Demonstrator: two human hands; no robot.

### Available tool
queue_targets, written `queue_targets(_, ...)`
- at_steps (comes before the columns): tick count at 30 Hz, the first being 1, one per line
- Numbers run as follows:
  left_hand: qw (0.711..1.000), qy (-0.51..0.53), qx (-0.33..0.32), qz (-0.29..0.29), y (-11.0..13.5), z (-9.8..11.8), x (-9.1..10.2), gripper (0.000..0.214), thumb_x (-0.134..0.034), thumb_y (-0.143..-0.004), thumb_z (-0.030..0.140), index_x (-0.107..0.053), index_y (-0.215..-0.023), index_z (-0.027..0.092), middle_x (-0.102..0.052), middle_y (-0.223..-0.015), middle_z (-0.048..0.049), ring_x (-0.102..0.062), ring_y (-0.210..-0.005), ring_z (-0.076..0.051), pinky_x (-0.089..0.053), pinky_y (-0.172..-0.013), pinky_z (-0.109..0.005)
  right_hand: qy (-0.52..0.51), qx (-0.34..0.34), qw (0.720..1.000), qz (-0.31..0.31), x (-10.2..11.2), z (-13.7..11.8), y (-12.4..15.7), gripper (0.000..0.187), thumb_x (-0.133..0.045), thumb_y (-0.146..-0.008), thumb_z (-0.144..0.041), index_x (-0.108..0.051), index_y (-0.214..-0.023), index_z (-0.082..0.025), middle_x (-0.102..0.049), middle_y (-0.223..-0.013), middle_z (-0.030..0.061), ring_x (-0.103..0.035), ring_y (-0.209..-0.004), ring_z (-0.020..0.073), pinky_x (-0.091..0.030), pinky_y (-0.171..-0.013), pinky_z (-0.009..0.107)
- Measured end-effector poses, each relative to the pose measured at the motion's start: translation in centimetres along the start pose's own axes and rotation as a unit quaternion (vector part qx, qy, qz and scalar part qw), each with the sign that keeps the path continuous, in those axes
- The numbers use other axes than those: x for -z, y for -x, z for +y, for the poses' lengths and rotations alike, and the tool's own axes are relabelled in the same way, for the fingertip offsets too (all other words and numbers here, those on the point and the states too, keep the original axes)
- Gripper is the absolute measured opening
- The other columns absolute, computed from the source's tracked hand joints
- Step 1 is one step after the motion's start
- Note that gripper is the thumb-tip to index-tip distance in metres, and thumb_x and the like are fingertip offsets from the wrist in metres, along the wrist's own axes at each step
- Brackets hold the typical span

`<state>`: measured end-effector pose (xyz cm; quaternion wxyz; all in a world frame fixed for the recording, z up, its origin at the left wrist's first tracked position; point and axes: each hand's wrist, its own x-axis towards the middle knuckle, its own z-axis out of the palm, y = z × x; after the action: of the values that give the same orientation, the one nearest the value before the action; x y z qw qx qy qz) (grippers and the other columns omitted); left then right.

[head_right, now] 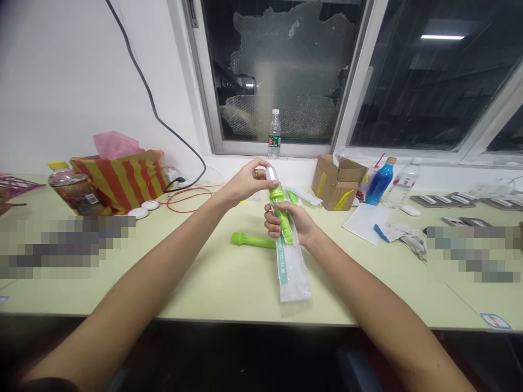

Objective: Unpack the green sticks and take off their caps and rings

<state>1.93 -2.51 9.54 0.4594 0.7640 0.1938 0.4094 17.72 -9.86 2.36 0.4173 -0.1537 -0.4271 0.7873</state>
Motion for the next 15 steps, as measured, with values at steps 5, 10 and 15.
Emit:
queue_targets(5,1.0,0.006,-0.007,-0.009,-0.16,-0.41,-0.47,0.046,-0.08,-0.067,0.029,-0.05,-0.101,0.017,-0.063,-0.082,-0.001,-0.06,-0.077,-0.013,-0.043,-0.073,-0.027,-0.016,0.025,1.0,0.005,-0.22,0.17,-0.06,0.015,-0.051,-0.086,-0.031,-0.054,-0.09,-0.017,-0.036,-0.059,-0.0045,-0.032,-0.048,0.0097,-0.036,-0.045,0.021)
queue_targets(10,0.999,0.001,-0.032,-0.006,-0.39,-0.76,-0.48,0.038,-0.077,-0.072,0.032,-0.055,-0.098,0.016,-0.064,-0.08,-0.0028,-0.06,-0.077,-0.014,-0.044,-0.072,-0.028,-0.021,0.047,0.999,-0.004,-0.44,0.24,-0.06,0.013,-0.05,-0.086,-0.027,-0.055,-0.091,-0.016,-0.035,-0.059,-0.0045,-0.03,-0.048,0.0091,-0.035,-0.044,0.02)
queue_targets(15,0.995,0.054,-0.079,0.014,-0.59,-0.89,-0.56,0.033,-0.078,-0.072,0.034,-0.058,-0.09,0.014,-0.065,-0.084,-0.004,-0.061,-0.081,-0.014,-0.046,-0.077,-0.029,-0.018,0.051,0.998,-0.012,-0.4,0.59,-0.14,0.012,-0.052,-0.085,-0.027,-0.055,-0.092,-0.017,-0.035,-0.059,-0.0048,-0.03,-0.048,0.0097,-0.035,-0.044,0.02)
